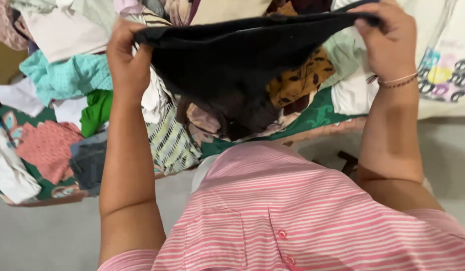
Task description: The person folds several garments on a bed, including a pair of light blue jeans, a dark plaid shirt, a black garment, and a light blue polka-dotted top. Each item is smoothed and folded into a compact rectangle and placed in a growing stack.
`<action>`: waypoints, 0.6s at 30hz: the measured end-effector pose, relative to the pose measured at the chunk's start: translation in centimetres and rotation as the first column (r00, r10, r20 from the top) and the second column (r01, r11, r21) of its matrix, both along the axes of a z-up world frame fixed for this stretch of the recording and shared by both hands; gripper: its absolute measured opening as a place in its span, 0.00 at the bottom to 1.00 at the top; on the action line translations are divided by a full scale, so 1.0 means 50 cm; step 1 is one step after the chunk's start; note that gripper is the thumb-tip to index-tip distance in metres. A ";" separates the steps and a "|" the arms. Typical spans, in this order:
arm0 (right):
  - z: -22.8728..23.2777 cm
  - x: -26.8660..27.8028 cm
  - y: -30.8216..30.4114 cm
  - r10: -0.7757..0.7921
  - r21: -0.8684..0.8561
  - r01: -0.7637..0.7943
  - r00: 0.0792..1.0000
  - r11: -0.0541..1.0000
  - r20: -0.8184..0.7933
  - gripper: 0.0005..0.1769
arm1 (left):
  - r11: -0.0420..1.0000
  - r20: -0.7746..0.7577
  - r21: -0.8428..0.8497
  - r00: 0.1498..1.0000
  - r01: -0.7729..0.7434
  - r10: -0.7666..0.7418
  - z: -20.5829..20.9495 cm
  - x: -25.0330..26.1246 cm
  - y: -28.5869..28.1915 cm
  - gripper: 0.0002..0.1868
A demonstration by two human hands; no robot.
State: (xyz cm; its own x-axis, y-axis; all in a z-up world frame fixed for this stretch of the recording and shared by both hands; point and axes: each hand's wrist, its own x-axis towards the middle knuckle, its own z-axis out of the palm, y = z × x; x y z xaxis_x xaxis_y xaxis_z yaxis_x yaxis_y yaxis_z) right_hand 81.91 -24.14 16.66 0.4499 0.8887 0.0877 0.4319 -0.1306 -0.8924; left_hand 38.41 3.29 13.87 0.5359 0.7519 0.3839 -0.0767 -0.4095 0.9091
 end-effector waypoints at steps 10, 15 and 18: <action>-0.233 0.032 0.007 0.087 0.094 -0.088 0.996 0.992 0.022 0.19 | 0.949 -0.229 0.138 0.923 -0.284 0.310 -0.262 0.031 -0.126 0.17; -0.568 -0.014 -0.060 0.187 -0.176 -0.165 0.976 0.970 0.113 0.22 | 0.962 -0.698 0.170 0.663 -0.213 0.270 -0.322 0.062 -0.258 0.27; -0.568 -0.054 -0.073 0.220 -0.205 -0.210 0.975 0.956 0.029 0.14 | 0.963 -0.887 0.154 0.397 -0.223 0.234 -0.387 0.044 -0.310 0.30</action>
